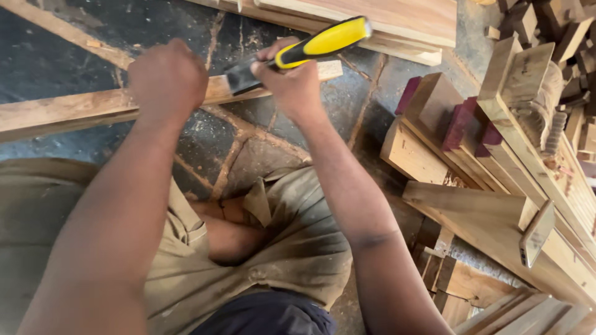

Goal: The person sits on the floor and uses a chisel to smooth and shape a long wooden plank. They hold the plank with one hand and strike the chisel with the other to remove wood shavings, occasionally flipping the plank to work on different sides.

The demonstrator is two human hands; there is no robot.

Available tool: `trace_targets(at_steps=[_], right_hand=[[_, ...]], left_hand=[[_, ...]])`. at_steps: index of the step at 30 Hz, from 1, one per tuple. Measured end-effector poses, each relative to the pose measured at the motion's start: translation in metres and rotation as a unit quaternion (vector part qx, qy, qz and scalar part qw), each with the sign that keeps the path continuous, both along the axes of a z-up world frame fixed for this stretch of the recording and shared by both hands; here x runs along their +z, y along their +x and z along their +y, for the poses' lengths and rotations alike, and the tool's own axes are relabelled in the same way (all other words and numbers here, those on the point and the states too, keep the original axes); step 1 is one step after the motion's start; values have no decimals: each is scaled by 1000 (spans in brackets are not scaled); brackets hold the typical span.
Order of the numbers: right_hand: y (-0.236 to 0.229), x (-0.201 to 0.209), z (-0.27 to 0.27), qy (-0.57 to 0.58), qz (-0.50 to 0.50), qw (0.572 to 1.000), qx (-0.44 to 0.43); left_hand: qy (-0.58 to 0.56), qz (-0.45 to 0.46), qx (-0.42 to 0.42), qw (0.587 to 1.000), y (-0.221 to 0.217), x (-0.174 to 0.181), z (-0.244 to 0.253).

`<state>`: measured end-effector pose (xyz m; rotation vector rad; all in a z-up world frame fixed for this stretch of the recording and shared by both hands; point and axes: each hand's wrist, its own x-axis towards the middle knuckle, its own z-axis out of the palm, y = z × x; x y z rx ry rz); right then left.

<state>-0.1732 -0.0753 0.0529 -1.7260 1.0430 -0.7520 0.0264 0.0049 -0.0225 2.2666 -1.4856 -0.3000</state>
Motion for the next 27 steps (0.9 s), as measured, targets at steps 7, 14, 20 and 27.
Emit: trace_targets(at_steps=[7,14,20,27], right_hand=[[-132,10,-87,-24,177,966,-186],[-207,9,-92,-88,111,961,-236],[-58,35,-7,15,315,943,-107],[13,0,5,-3,28,999,22]], left_hand=[[-26,-7,-4,1000,0,-8,3],[-31,-7,1,999,-2,-4,0],[-56,-3,16,998,-2,-14,-1],[-149,50,55,986,11,-8,-1]])
